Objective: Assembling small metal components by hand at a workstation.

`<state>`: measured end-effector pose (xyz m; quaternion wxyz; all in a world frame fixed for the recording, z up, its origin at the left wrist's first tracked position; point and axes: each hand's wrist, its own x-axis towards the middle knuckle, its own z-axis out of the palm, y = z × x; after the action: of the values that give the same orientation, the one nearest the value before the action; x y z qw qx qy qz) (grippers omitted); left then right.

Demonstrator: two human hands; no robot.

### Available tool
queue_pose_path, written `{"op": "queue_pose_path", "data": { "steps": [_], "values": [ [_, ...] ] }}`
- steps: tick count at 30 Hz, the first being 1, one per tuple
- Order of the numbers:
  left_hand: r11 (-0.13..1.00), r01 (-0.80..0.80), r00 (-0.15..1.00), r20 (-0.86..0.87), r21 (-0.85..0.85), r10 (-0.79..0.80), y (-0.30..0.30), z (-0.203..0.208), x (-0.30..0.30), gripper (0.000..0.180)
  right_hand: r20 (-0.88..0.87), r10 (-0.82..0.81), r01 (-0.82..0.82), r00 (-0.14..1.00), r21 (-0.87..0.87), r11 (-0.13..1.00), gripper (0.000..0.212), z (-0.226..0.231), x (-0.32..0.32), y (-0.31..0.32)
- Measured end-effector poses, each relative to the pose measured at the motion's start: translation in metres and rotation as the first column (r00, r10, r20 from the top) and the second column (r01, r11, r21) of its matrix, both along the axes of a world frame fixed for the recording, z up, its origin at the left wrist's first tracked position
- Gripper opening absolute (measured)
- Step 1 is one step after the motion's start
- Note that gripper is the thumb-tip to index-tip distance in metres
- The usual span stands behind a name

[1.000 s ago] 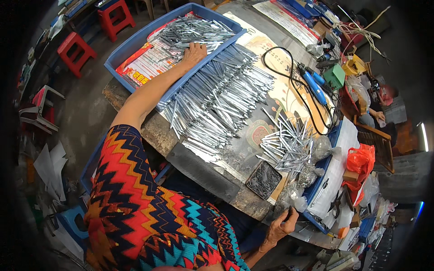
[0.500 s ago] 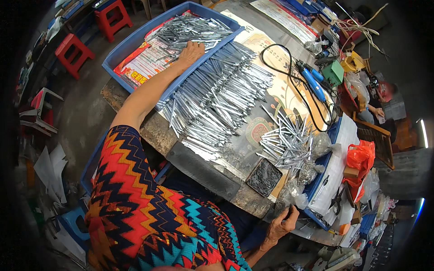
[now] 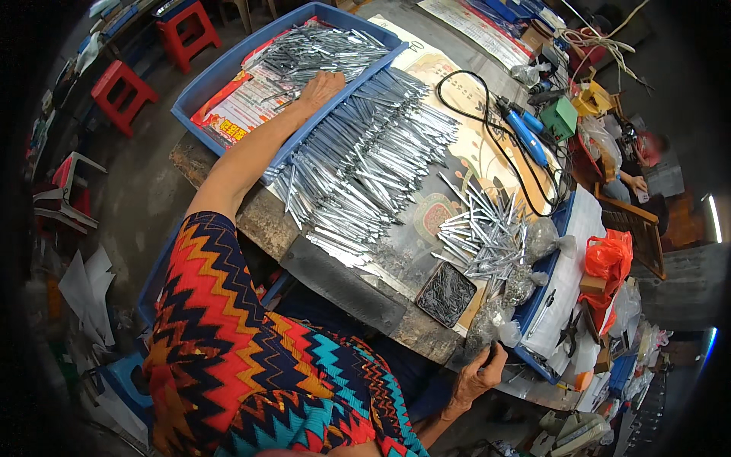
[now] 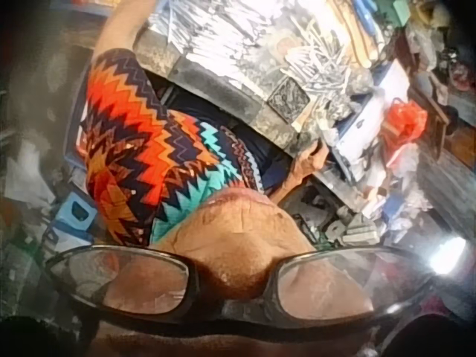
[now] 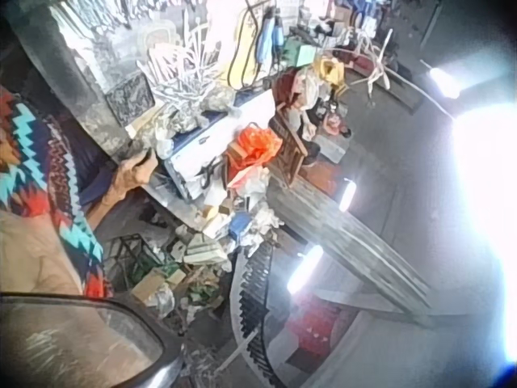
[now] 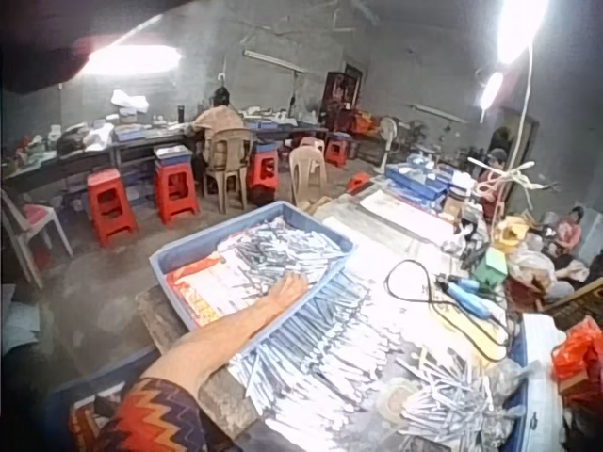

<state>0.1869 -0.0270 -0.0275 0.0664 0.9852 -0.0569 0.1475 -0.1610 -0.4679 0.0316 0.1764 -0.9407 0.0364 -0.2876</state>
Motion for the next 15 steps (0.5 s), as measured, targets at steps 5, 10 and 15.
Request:
{"op": "queue_pose_path", "data": {
  "steps": [5,10,15],
  "values": [
    [1.000,0.007,1.000,-0.013,-0.026,-0.007,0.006,-0.011,0.010,0.026,-0.010,-0.017,0.017,1.000,0.046,0.999,0.011,0.000,0.000,0.002],
    [0.993,0.120,0.993,-0.009,0.015,-0.120,0.015,-0.010,0.008,0.025,-0.012,-0.017,0.018,1.000,0.048,0.999,0.012,-0.002,-0.003,-0.005],
    [0.985,0.100,0.995,0.020,-0.142,-0.099,0.018,0.000,0.002,0.022,-0.033,-0.042,0.044,0.999,0.054,0.998,0.012,-0.001,-0.005,-0.006]
  ]
}}
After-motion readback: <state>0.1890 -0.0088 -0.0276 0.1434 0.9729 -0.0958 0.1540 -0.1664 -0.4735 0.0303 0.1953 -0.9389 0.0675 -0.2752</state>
